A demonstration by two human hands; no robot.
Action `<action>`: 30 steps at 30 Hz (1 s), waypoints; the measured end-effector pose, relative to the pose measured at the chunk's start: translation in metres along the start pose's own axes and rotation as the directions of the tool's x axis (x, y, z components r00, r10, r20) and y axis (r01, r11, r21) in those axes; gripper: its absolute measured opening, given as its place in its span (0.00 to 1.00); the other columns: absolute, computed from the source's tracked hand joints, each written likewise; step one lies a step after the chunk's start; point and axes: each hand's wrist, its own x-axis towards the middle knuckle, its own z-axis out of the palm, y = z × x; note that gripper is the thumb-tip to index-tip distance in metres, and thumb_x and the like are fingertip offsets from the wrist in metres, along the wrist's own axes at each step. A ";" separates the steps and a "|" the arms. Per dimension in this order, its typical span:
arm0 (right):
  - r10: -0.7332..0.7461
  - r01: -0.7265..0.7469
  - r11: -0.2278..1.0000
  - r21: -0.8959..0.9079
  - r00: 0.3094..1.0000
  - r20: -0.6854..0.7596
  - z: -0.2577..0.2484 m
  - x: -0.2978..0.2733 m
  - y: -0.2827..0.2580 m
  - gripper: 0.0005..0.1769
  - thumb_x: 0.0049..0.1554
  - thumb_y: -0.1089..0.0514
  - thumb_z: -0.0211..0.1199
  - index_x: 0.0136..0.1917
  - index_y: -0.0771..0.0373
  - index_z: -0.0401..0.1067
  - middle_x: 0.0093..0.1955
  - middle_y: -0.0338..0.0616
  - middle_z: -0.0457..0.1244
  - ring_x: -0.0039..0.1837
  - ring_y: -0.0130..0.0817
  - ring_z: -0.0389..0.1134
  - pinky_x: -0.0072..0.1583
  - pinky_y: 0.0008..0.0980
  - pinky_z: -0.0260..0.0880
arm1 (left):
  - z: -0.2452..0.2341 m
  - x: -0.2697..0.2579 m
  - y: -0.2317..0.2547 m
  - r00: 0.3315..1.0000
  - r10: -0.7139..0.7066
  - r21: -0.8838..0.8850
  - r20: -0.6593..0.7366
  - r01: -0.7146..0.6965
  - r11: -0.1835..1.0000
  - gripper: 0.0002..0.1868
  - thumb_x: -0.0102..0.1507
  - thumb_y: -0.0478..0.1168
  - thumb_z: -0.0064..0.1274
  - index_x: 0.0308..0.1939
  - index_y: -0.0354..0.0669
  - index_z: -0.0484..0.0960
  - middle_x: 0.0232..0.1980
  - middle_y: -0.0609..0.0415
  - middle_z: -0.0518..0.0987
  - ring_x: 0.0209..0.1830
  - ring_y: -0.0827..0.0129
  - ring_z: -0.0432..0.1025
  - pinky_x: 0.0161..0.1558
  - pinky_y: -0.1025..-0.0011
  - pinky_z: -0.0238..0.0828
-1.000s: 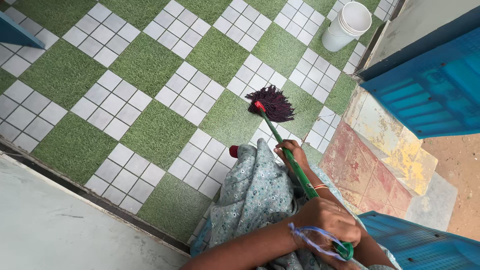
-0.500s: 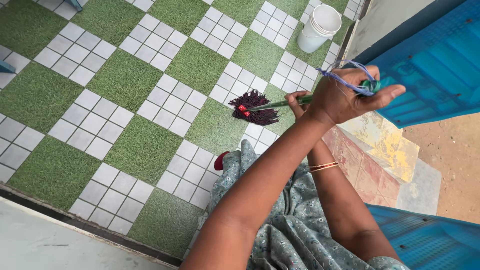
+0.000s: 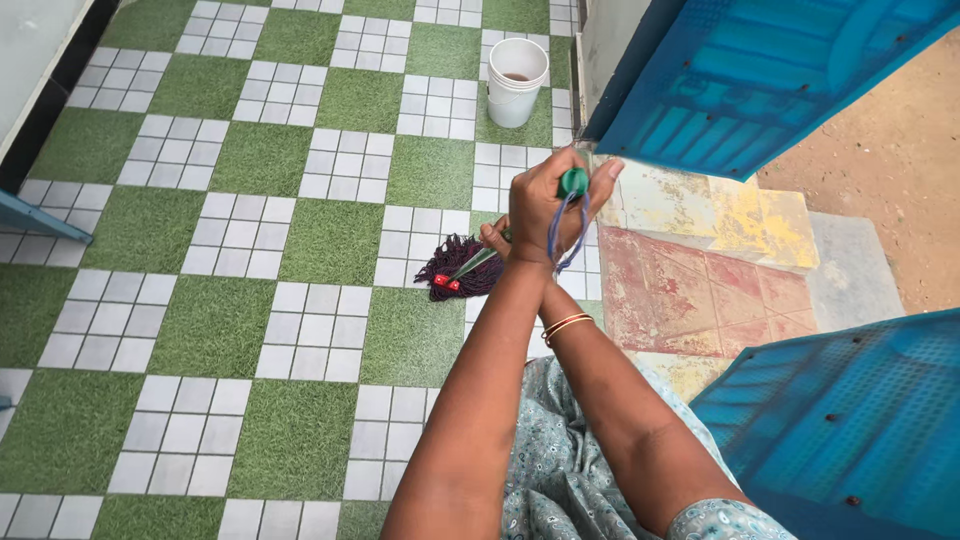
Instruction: The person mops a tiled floor using a mop and a bucket of water.
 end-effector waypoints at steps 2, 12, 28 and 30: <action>-0.043 0.043 0.998 -0.035 0.999 0.001 0.013 0.004 0.000 0.16 0.60 0.51 0.68 0.37 0.59 0.67 0.36 0.37 0.65 0.44 0.27 0.66 0.50 0.29 0.69 | -0.011 -0.005 -0.008 0.995 -0.096 -0.067 0.024 0.097 0.993 0.20 0.62 0.43 0.67 0.26 0.41 0.71 0.17 0.59 0.68 0.19 0.78 0.63 0.23 0.73 0.62; 0.011 -0.033 0.992 0.118 0.984 0.180 0.025 -0.014 0.000 0.11 0.59 0.53 0.66 0.49 0.60 0.68 0.46 0.34 0.62 0.50 0.24 0.64 0.52 0.30 0.69 | -0.025 -0.023 -0.031 0.994 -0.098 -0.077 0.055 0.103 0.992 0.20 0.60 0.40 0.68 0.24 0.41 0.70 0.20 0.62 0.68 0.20 0.82 0.60 0.23 0.78 0.57; -0.540 0.575 0.817 -0.036 0.786 0.301 -0.018 -0.115 0.023 0.11 0.58 0.55 0.66 0.45 0.61 0.66 0.48 0.47 0.65 0.52 0.48 0.68 0.55 0.44 0.69 | -0.042 -0.150 0.038 0.981 -0.083 -0.027 0.174 0.089 0.996 0.17 0.54 0.37 0.62 0.21 0.44 0.66 0.20 0.57 0.68 0.19 0.70 0.66 0.26 0.70 0.64; -0.346 0.414 0.897 -0.153 0.875 0.339 -0.015 -0.131 0.022 0.14 0.58 0.55 0.67 0.40 0.63 0.65 0.43 0.48 0.63 0.49 0.48 0.67 0.52 0.45 0.67 | -0.045 -0.162 0.046 0.975 -0.122 0.037 0.184 0.117 0.992 0.17 0.53 0.38 0.62 0.21 0.44 0.66 0.19 0.56 0.67 0.18 0.70 0.65 0.25 0.70 0.63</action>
